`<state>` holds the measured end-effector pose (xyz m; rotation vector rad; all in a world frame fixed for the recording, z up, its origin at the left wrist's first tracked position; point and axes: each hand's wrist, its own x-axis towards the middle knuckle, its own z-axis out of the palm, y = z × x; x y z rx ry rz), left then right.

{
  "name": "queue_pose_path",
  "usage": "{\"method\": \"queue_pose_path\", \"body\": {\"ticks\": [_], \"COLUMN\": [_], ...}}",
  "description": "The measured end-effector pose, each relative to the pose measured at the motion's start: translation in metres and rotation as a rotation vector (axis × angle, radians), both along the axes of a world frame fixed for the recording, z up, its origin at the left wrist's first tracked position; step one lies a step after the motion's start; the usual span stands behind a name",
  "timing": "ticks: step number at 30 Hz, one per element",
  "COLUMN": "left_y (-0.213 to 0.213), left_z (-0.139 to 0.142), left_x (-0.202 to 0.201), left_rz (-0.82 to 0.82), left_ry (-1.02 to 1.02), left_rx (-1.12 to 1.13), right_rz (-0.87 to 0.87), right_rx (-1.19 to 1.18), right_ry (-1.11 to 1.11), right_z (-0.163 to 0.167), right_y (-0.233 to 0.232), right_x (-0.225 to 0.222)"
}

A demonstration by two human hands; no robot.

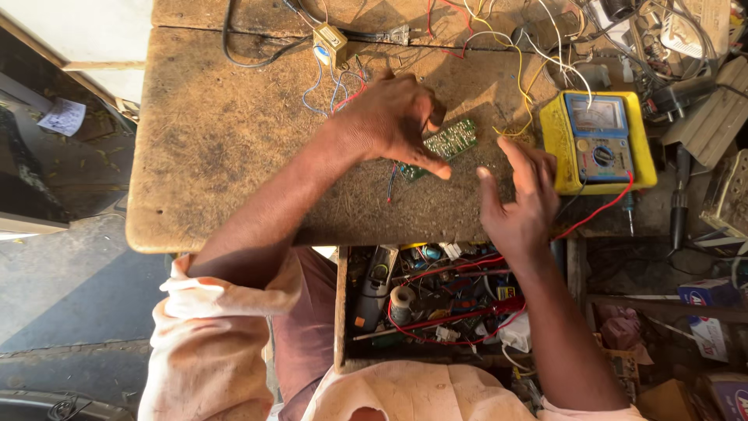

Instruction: The person solders wires to a green circuit board using a soldering iron and solder wire. They repeatedly heat joints and apply solder to secure connections, then test the board with a multimeter.

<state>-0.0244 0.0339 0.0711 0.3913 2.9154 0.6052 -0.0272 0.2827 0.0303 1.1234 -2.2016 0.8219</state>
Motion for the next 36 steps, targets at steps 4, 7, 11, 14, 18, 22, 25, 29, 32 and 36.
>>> {"method": "queue_pose_path", "body": {"ticks": [4,7,11,14,18,22,25,29,32,36], "left_y": [-0.005,-0.007,-0.007,-0.006,-0.007,-0.008,-0.007,-0.006,-0.01,-0.016], "left_z": [-0.028,-0.046,-0.055,-0.054,-0.051,-0.051,-0.054,-0.06,-0.062,-0.059], "left_x": [-0.002,-0.003,-0.005,-0.006,-0.006,-0.005,-0.006,-0.01,-0.012,-0.011], "left_rz": [-0.028,-0.033,-0.112,-0.153,-0.152,-0.18,-0.175,-0.22,-0.238,-0.225], "left_ry": [0.077,0.099,0.225,0.252,0.204,0.223,0.195,0.225,0.187,0.107], "left_rx": [0.073,0.133,0.207,0.295,0.363,0.369,0.351,0.378,0.408,0.455], "right_rz": [-0.045,0.013,0.0,0.005,-0.083,-0.418,-0.826,-0.891,-0.701,-0.318], "right_rx": [0.075,0.085,0.069,-0.06,-0.217,-0.092,-0.079,-0.204,-0.061,-0.166], "right_ry": [-0.101,-0.173,-0.124,-0.023,0.193,0.394,0.065,-0.087,0.129,0.108], "right_z": [-0.013,-0.019,-0.021,-0.023,-0.033,-0.046,-0.062,-0.08,-0.076,-0.059], "right_y": [-0.015,-0.016,-0.016,-0.008,0.026,0.105,0.181,0.232,0.213,0.131], "right_x": [-0.016,-0.02,-0.018,-0.012,-0.002,-0.012,-0.016,-0.014,0.007,0.022]}}
